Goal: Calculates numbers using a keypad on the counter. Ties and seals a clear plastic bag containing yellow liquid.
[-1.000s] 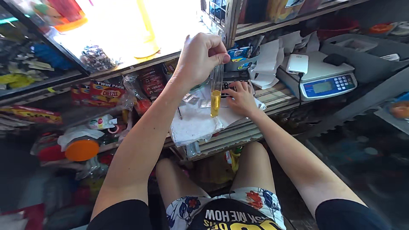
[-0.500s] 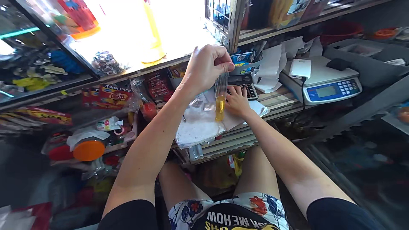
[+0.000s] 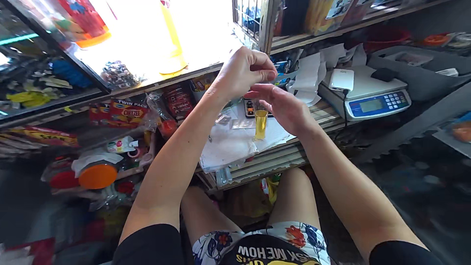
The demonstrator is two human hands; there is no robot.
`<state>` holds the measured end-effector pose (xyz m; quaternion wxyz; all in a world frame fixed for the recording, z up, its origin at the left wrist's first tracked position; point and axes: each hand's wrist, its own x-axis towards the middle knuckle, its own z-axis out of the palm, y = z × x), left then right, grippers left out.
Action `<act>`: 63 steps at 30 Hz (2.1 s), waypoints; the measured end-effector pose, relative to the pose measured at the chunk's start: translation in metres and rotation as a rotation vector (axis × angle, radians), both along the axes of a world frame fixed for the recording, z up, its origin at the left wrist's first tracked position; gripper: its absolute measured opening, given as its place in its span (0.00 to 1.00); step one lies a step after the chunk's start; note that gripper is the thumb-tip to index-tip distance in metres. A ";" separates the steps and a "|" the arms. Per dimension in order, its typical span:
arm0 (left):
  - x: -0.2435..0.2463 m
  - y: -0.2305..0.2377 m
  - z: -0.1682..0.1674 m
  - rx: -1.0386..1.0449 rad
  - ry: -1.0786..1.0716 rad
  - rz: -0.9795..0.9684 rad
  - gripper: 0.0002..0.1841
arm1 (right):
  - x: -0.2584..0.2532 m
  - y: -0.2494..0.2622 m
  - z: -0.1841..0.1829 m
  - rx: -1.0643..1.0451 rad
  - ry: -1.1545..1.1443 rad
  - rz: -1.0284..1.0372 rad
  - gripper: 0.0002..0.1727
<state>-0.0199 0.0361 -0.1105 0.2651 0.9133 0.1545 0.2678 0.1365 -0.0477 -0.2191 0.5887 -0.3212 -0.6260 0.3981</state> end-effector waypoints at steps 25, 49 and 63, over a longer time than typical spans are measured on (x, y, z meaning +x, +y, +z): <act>0.012 -0.004 0.003 0.048 -0.279 0.156 0.06 | -0.013 -0.004 0.019 0.002 0.066 -0.225 0.19; 0.017 -0.026 -0.029 -0.538 -0.574 -0.002 0.06 | 0.007 -0.011 0.052 -0.053 0.083 -0.254 0.15; 0.021 -0.032 -0.020 -0.347 -0.683 0.212 0.04 | -0.013 -0.021 0.056 -0.011 -0.071 -0.356 0.12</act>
